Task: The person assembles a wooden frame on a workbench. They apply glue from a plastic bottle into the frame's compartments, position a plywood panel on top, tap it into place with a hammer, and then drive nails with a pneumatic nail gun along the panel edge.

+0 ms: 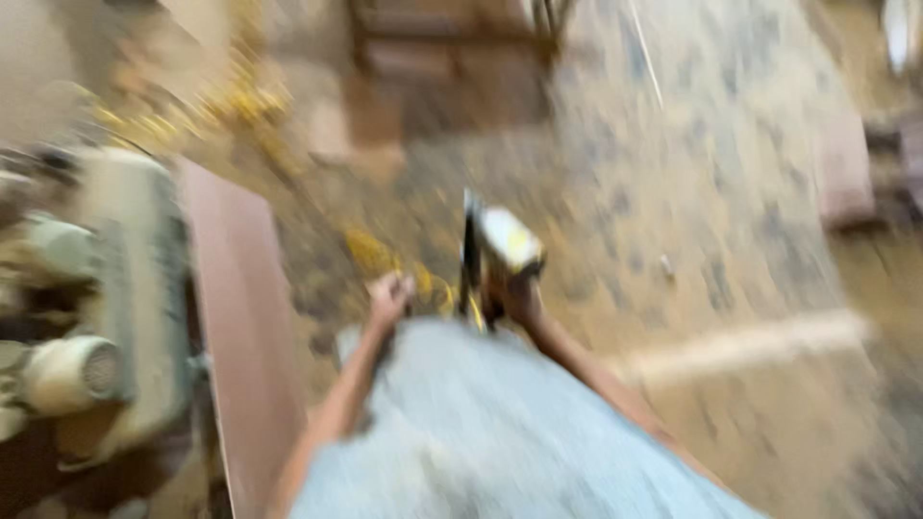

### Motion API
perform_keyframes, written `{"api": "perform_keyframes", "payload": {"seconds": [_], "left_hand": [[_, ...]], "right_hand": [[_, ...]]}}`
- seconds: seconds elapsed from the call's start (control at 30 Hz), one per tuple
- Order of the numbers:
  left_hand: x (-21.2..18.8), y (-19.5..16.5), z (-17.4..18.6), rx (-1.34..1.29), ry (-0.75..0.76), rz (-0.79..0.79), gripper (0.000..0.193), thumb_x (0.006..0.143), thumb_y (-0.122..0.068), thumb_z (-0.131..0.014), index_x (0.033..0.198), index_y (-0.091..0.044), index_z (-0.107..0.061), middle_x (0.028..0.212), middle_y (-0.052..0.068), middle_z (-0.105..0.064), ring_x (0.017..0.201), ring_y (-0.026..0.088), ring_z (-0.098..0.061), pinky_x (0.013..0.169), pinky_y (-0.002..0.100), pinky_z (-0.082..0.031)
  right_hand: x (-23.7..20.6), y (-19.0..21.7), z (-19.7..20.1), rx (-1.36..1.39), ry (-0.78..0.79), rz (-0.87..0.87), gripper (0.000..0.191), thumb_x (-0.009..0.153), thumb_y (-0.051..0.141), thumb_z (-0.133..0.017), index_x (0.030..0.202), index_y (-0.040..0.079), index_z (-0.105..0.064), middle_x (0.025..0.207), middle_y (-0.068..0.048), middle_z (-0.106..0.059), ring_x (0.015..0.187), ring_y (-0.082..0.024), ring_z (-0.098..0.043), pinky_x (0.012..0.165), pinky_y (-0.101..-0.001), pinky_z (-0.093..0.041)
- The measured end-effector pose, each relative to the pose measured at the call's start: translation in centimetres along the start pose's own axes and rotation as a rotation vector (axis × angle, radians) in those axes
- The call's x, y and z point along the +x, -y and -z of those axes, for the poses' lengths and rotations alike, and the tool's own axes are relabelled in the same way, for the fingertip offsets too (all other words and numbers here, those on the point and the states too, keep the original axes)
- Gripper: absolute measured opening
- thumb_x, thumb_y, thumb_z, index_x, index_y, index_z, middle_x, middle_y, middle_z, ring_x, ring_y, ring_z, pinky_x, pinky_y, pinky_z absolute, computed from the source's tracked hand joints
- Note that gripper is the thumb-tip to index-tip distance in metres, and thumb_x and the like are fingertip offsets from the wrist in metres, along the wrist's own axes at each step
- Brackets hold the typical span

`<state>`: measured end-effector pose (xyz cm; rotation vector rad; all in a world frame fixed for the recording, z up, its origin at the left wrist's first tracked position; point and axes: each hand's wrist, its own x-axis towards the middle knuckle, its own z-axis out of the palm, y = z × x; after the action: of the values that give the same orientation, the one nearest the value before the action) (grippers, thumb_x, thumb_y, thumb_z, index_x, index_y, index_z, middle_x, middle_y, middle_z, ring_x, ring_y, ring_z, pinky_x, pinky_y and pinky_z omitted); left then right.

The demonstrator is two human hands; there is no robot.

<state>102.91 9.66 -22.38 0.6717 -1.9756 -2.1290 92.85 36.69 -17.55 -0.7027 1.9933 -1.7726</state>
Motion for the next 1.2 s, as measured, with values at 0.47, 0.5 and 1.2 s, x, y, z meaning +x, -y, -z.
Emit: {"api": "perform_keyframes", "payload": {"seconds": [0.47,0.5,1.2], "left_hand": [[37.5,-3.2,-13.2,-0.112,0.278,0.169,0.033,0.099,-0.02,-0.056,0.112,0.0,-0.08,0.092,0.0,-0.078,0.079,0.009,-0.067,0.069,0.027,-0.053],[40.3,-3.4,-14.1,-0.223,0.294,0.246,0.031,0.101,-0.02,-0.058,0.114,0.0,-0.079,0.088,0.001,-0.074,0.076,0.01,-0.065,0.068,0.027,-0.052],[92.3,-16.7,-25.9,-0.385,0.031,0.297,0.025,0.099,-0.009,-0.064,0.121,0.002,-0.071,0.091,0.009,-0.075,0.079,0.016,-0.076,0.072,0.034,-0.066]], "right_hand": [[27.9,-1.8,19.5,0.591,-0.432,-0.04,0.013,0.093,0.013,-0.059,0.091,0.001,-0.055,0.075,-0.011,-0.056,0.071,-0.024,-0.058,0.077,-0.0403,-0.051],[29.7,-2.1,20.4,0.565,-0.466,-0.073,0.013,0.093,0.014,-0.059,0.093,0.002,-0.055,0.075,-0.011,-0.056,0.07,-0.023,-0.056,0.076,-0.04,-0.051],[78.3,-9.6,40.9,0.834,-0.315,-0.127,0.017,0.095,0.019,-0.06,0.09,0.004,-0.053,0.078,-0.01,-0.053,0.074,-0.022,-0.054,0.083,-0.0407,-0.051]]}}
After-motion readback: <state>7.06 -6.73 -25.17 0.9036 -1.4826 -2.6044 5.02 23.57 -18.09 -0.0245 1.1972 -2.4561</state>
